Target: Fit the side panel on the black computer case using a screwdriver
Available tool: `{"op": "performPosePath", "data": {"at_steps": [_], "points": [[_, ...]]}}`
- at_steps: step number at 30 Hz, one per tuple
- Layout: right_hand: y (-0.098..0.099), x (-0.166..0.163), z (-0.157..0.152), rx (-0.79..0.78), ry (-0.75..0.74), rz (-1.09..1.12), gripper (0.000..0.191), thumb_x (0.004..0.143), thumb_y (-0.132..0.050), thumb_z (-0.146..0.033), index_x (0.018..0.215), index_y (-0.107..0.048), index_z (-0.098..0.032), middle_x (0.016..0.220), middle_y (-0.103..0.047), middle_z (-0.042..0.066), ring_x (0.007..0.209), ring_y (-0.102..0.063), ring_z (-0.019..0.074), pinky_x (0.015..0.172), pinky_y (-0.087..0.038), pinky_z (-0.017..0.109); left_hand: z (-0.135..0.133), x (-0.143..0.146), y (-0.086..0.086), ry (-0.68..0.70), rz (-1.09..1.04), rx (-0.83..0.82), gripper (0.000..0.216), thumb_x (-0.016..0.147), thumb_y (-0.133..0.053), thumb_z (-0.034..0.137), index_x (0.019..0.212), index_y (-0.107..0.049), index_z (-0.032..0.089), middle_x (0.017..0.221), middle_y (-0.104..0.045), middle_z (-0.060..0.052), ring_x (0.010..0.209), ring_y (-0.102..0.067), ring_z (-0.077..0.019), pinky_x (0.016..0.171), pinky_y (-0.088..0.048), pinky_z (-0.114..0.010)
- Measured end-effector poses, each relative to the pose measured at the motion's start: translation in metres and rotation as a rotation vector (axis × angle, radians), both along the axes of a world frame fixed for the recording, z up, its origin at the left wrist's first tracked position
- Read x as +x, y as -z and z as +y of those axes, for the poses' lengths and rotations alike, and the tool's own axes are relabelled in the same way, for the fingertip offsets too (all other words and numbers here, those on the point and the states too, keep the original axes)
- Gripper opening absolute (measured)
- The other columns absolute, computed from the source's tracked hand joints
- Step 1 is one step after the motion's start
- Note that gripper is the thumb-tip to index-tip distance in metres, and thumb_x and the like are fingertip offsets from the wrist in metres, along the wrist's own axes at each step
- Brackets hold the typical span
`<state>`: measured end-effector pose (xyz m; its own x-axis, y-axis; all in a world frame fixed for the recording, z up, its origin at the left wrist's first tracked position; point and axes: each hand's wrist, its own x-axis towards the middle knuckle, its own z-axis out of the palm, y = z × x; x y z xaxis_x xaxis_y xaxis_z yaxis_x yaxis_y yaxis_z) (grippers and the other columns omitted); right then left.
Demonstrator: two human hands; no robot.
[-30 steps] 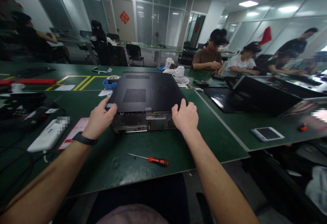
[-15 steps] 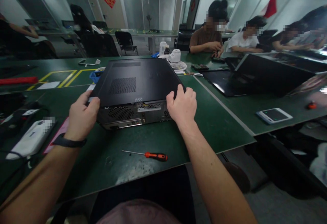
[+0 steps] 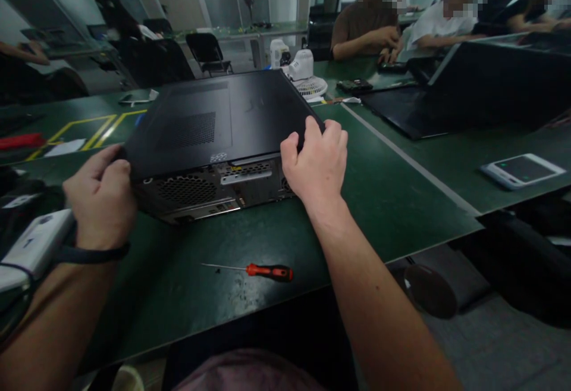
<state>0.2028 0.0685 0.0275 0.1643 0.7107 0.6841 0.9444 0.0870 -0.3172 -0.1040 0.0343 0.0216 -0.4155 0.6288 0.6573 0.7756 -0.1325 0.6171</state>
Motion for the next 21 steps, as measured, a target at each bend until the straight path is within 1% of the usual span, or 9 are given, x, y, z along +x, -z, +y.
{"op": "performPosePath", "data": {"at_steps": [6,9,13,17,21], "points": [[0.0042,0.0028,0.0026,0.034,-0.013,-0.019,0.045,0.098,-0.039,-0.041,0.127,-0.062,-0.016,0.12,-0.054,0.017,0.11,-0.051,0.0343,0.091,-0.044,0.054,0.0067,-0.0054,0.006,-0.017,0.02,0.072,0.051,0.083,-0.052,0.033,0.122,-0.073,0.008,0.115,-0.078,-0.013,0.108,-0.072,-0.0248,0.097,-0.054,-0.039],[0.0065,0.0041,0.0036,0.047,-0.008,-0.044,0.046,0.101,-0.035,-0.043,0.129,-0.06,-0.016,0.117,-0.053,0.016,0.11,-0.052,0.0336,0.091,-0.045,0.054,0.0087,-0.0067,0.0077,-0.03,0.016,0.087,0.05,0.082,-0.053,0.032,0.12,-0.074,0.007,0.114,-0.077,-0.014,0.107,-0.072,-0.0254,0.094,-0.055,-0.039],[0.0086,0.0049,0.0043,0.047,-0.015,-0.068,0.049,0.103,-0.032,-0.045,0.133,-0.057,-0.016,0.118,-0.05,0.016,0.112,-0.051,0.0343,0.091,-0.046,0.055,0.0082,-0.0055,0.007,-0.048,0.014,0.094,0.051,0.081,-0.053,0.031,0.12,-0.073,0.007,0.113,-0.078,-0.012,0.105,-0.072,-0.0245,0.093,-0.056,-0.038],[0.0053,0.0024,0.0018,0.025,-0.02,-0.029,0.046,0.102,-0.035,-0.042,0.133,-0.057,-0.015,0.122,-0.05,0.018,0.116,-0.049,0.0354,0.093,-0.045,0.055,0.0076,-0.0034,0.0054,-0.035,0.001,0.13,0.05,0.08,-0.055,0.03,0.118,-0.074,0.004,0.111,-0.078,-0.014,0.103,-0.072,-0.0264,0.094,-0.055,-0.04],[-0.0003,-0.0012,-0.0009,-0.027,-0.008,0.023,0.045,0.098,-0.042,-0.035,0.132,-0.059,-0.012,0.123,-0.051,0.019,0.118,-0.049,0.0365,0.097,-0.043,0.057,0.0086,-0.0029,0.0056,-0.033,-0.003,0.116,0.05,0.08,-0.054,0.029,0.119,-0.073,0.003,0.113,-0.077,-0.013,0.104,-0.071,-0.0243,0.098,-0.055,-0.039]]}}
